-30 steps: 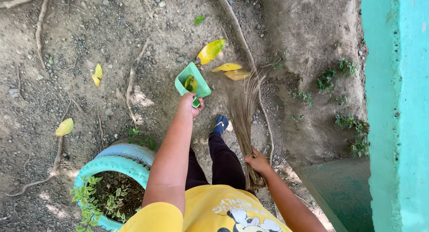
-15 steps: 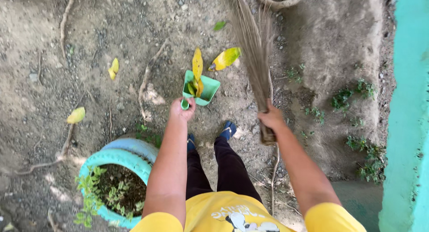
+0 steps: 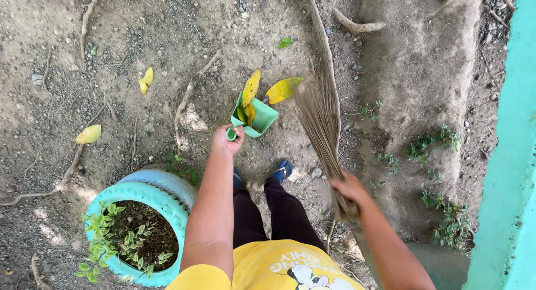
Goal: The person sweeps dry leaves from the dirt ground into a green dustpan using a stick broom and then carries the dustpan to a black bin to empty the collected leaves.
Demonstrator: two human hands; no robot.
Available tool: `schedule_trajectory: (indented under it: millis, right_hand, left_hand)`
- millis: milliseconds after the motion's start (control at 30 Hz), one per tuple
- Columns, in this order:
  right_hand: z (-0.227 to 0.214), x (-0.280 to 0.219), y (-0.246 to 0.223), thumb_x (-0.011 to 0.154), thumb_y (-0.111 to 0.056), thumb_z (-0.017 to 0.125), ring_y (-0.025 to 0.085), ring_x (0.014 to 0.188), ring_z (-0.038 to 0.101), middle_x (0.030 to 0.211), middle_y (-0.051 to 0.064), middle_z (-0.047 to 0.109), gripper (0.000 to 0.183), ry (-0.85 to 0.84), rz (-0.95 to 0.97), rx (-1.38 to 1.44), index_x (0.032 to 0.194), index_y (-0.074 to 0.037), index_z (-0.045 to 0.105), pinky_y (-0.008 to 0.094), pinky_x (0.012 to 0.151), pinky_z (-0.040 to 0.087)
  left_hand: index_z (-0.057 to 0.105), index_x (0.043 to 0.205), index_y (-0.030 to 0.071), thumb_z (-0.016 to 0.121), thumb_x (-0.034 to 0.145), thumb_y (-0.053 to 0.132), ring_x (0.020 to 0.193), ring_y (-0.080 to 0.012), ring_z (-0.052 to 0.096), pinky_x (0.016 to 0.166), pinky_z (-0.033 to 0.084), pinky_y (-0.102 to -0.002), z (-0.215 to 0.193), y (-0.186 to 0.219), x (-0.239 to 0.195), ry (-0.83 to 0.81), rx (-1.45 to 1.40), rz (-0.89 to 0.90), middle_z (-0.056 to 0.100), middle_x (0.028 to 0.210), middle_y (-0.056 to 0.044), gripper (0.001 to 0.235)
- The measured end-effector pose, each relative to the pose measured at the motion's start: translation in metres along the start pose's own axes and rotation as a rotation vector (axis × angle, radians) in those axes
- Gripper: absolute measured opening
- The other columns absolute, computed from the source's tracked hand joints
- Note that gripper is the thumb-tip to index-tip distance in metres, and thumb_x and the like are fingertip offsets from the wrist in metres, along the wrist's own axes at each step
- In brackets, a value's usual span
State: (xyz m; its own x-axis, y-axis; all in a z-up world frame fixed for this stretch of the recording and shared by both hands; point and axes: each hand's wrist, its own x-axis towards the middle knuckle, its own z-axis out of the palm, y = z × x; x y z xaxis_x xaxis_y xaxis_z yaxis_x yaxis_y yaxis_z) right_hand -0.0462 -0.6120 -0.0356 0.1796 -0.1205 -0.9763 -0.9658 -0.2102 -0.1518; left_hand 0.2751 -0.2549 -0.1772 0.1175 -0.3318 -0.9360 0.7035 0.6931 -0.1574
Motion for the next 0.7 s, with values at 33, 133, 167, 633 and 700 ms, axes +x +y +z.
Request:
schedule_trajectory:
  millis: [33,133,167,633,700]
  right_hand:
    - [0.010,0.009,-0.031,0.081,-0.033,0.071,0.035,0.098,0.075,0.126,0.024,0.073,0.095,-0.108,0.103,0.149,0.164,-0.024,0.027,0.048,0.092,0.064]
    - [0.047,0.000,-0.071,0.080,-0.032,0.069,0.038,0.104,0.073,0.128,0.023,0.070,0.092,-0.185,0.133,0.086,0.163,-0.025,0.029,0.048,0.095,0.062]
    - [0.057,-0.007,-0.074,0.080,-0.034,0.072,0.035,0.112,0.068,0.133,0.022,0.064,0.096,-0.128,0.015,-0.107,0.163,-0.025,0.025,0.044,0.100,0.056]
    - [-0.076,0.021,-0.213,0.076,-0.034,0.075,0.032,0.109,0.073,0.123,0.019,0.075,0.094,0.293,-0.218,-0.038,0.161,-0.021,0.037,0.040,0.101,0.056]
    - [-0.065,0.072,-0.259,0.071,-0.038,0.084,0.032,0.125,0.065,0.138,0.019,0.065,0.101,0.235,-0.197,-0.019,0.155,-0.008,0.035,0.038,0.108,0.051]
  left_hand:
    - [0.045,0.111,-0.014,0.047,0.095,0.012,0.054,-0.0168,0.055,0.046,0.050,-0.027,0.000,-0.006,0.001,0.002,0.000,-0.002,0.055,0.080,-0.014,0.031]
    - [0.044,0.107,-0.008,0.047,0.096,0.013,0.053,-0.0169,0.054,0.047,0.049,-0.028,0.007,-0.012,0.002,0.012,0.128,0.038,0.054,0.079,-0.014,0.024]
    - [0.045,0.106,-0.009,0.048,0.097,0.013,0.054,-0.0177,0.054,0.048,0.049,-0.029,0.010,-0.013,0.001,0.041,0.158,0.075,0.053,0.080,-0.014,0.025]
    - [0.047,0.110,-0.004,0.049,0.100,0.016,0.059,-0.0199,0.056,0.049,0.051,-0.030,0.121,0.084,-0.020,-0.062,0.141,0.090,0.055,0.083,-0.014,0.022]
    - [0.048,0.112,-0.003,0.046,0.099,0.017,0.059,-0.0191,0.054,0.048,0.049,-0.030,0.141,0.089,-0.006,0.124,0.199,0.113,0.058,0.083,-0.016,0.024]
